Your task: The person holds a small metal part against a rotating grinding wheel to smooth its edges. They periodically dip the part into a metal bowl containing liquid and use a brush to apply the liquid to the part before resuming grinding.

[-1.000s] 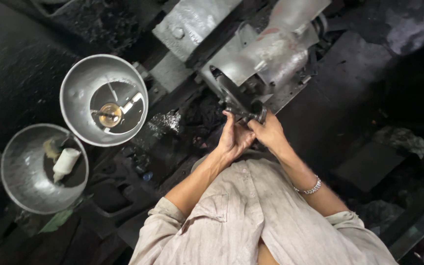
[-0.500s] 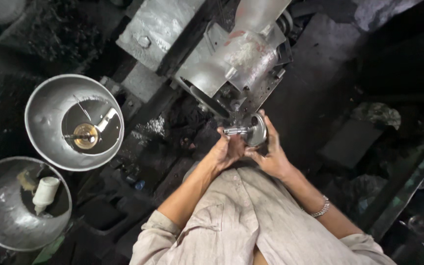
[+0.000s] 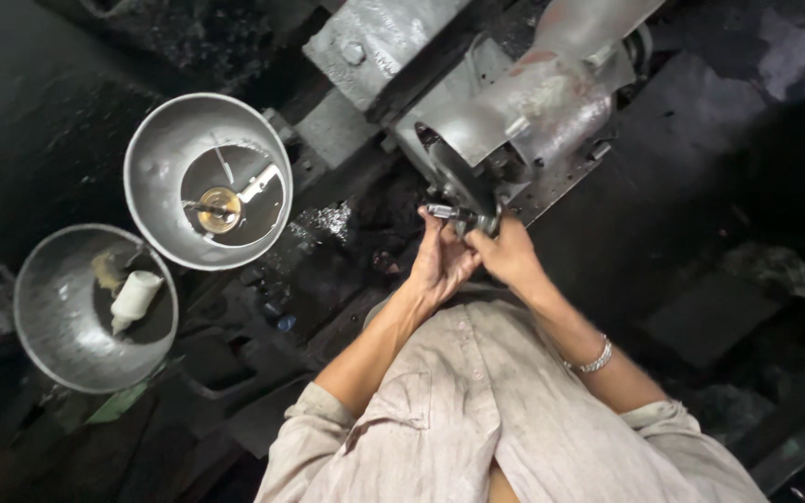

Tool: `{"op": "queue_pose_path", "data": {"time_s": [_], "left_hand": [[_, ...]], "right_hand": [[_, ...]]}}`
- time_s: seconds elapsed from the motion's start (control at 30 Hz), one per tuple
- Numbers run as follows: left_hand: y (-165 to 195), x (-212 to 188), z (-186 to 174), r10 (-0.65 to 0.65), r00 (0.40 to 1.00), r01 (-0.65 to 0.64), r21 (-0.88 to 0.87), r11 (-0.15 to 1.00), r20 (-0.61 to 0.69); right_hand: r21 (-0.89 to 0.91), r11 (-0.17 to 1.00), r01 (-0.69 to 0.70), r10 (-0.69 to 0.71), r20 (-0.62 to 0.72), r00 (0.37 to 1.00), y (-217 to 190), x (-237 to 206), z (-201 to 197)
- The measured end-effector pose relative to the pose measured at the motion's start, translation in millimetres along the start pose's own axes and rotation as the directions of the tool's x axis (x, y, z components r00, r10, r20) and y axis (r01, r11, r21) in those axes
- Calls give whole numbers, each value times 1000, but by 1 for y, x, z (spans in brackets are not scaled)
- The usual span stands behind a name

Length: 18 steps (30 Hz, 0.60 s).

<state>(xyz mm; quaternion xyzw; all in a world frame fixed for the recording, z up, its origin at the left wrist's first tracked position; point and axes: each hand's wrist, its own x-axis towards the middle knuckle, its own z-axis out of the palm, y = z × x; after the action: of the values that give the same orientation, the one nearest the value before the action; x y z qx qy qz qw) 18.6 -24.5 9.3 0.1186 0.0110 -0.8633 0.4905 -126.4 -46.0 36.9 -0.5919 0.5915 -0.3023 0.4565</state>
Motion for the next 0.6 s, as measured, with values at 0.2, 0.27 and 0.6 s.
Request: {"op": "queue_pose_path", "data": {"time_s": [0.2, 0.27, 0.6], "left_hand": [[-2, 3, 6, 0, 1000, 0, 2, 1000, -27], [-5, 3, 5, -6, 999, 6, -17, 1000, -35], [-36, 16, -4, -160, 984, 153, -76, 985, -84]], "right_hand": [[-29, 999, -19, 19, -20, 1000, -20, 0, -9], [-46, 975, -220, 219, -24, 975, -23, -4, -12], [-61, 968, -242, 234, -121, 965, 0, -27, -32]]}}
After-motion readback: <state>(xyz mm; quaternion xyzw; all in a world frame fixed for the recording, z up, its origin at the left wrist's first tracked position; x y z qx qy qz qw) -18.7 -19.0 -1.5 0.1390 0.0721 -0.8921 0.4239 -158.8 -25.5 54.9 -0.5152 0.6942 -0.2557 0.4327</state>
